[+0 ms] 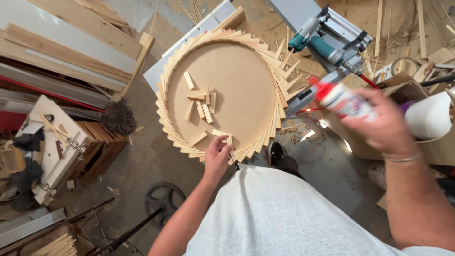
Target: Assembling a circular wooden decorative piece by gluing and nailing small slats to a base
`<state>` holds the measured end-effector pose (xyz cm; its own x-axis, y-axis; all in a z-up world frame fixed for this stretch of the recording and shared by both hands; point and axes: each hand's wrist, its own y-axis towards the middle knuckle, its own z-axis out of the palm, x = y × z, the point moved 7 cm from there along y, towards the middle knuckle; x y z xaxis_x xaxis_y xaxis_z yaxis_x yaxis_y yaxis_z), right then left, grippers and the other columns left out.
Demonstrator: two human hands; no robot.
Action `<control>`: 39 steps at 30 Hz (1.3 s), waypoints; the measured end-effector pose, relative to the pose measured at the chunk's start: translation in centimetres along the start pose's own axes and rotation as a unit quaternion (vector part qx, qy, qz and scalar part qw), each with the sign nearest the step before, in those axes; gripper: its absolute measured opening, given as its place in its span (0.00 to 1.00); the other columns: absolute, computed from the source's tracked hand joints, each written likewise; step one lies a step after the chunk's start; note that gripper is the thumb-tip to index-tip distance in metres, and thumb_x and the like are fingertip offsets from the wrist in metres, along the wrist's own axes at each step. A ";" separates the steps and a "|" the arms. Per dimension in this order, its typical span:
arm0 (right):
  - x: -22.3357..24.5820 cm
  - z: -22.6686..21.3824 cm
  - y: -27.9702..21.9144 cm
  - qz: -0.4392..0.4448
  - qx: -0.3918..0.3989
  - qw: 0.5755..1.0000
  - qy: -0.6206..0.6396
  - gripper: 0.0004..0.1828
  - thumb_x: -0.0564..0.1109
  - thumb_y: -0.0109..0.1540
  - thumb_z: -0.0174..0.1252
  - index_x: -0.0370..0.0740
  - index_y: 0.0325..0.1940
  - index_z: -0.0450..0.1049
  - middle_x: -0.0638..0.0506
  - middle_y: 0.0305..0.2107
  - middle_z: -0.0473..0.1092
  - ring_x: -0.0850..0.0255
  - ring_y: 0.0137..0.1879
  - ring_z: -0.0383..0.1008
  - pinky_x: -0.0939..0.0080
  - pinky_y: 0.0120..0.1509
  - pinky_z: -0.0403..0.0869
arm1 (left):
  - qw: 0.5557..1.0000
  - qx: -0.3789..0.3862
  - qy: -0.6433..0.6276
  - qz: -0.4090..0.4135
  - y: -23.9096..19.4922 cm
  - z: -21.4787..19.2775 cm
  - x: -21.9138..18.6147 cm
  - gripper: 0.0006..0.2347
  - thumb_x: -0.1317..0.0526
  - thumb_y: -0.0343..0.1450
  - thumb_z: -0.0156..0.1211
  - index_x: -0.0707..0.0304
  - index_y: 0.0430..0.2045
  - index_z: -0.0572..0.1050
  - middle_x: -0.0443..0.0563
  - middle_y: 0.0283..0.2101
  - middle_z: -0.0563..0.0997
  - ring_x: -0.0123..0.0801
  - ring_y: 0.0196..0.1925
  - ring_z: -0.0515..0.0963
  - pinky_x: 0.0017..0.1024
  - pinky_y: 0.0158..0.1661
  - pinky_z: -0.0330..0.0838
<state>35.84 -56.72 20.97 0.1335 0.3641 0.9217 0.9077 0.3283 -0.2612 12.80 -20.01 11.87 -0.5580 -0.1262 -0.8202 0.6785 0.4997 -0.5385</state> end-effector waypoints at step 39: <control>-14.6 11.6 -1.0 -0.111 -0.344 0.840 0.405 0.24 0.40 0.60 0.66 0.38 0.55 0.62 0.35 0.47 0.74 0.56 0.38 0.78 0.65 0.28 0.77 | 0.667 0.007 0.495 0.557 12.8 15.2 -5.3 0.20 0.51 0.64 0.61 0.54 0.50 0.77 0.51 0.52 0.75 0.48 0.57 0.75 0.43 0.56 0.69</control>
<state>28.41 -52.27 4.46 -0.0949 -0.4434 0.8913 0.9235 -0.3734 -0.0875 31.70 -26.01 6.41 0.2591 0.9475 -0.1872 0.9357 -0.1982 0.2919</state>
